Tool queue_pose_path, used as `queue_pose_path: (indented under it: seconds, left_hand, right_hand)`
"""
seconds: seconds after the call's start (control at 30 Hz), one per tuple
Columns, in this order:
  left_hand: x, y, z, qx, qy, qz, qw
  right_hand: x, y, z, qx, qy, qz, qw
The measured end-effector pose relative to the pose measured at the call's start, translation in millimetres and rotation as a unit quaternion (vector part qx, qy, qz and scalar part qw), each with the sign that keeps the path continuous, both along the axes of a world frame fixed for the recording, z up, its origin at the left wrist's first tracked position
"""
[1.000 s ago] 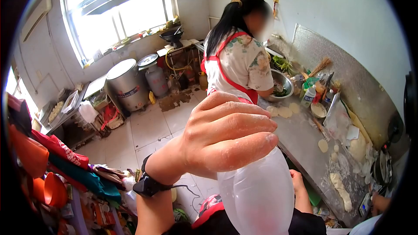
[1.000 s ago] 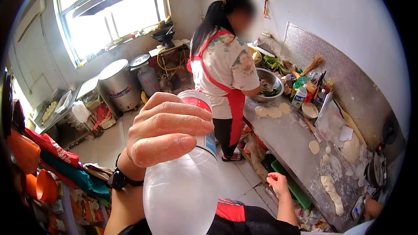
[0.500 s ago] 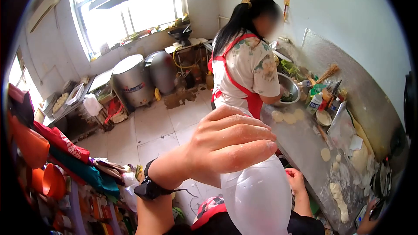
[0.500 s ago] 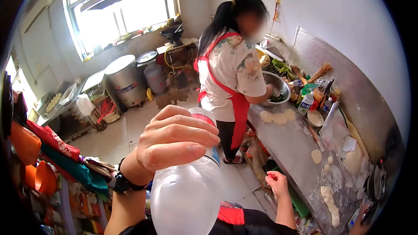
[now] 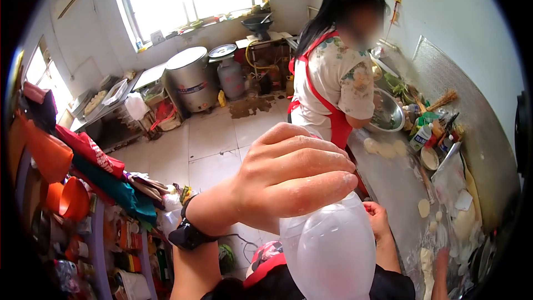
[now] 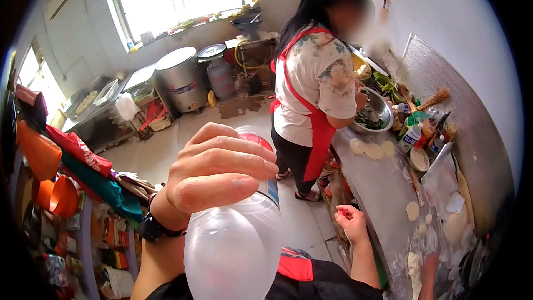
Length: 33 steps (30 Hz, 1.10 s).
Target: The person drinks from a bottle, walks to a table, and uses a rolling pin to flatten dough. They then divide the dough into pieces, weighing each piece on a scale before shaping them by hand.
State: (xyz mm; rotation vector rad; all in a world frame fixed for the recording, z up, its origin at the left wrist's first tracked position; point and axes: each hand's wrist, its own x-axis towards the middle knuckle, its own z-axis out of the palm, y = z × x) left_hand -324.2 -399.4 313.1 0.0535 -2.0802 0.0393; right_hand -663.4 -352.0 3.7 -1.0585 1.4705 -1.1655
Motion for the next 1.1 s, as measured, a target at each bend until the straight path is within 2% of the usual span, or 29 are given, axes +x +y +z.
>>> queue_pose_path:
  seconds: [0.03,0.07,0.37,0.5,0.6,0.77,0.87,1.03,1.1]
  left_hand:
    - [-1,0,2,-0.009,-0.001,0.012,1.0]
    - [-11,-5,-4,-0.036,0.082,-0.008,0.996]
    - [-12,0,13,-0.098,0.072,0.056,0.991]
    - [-13,3,11,-0.073,0.062,0.054,0.994]
    - [-14,8,0,-0.023,0.042,0.049,0.998]
    - [-12,18,-23,0.068,0.042,0.045,0.996]
    - [-8,30,-50,0.16,0.078,0.068,0.982]
    - [-1,70,-110,0.308,0.098,0.188,0.927]
    - [2,86,-136,0.312,0.105,0.258,0.909]
  right_hand:
    - [-1,-3,-1,0.002,-0.008,0.002,1.0]
    - [-2,-6,-2,0.001,-0.001,0.007,1.0]
    - [2,-21,14,-0.017,0.005,0.051,0.999]
    - [4,-28,8,-0.031,0.01,0.064,0.997]
    - [10,-35,13,-0.022,-0.055,0.073,0.996]
    - [34,-49,77,-0.143,-0.079,0.147,0.976]
    - [61,-56,133,-0.268,-0.095,0.194,0.939]
    - [115,-48,203,-0.505,-0.094,0.302,0.803]
    - [140,-44,215,-0.567,-0.053,0.364,0.737]
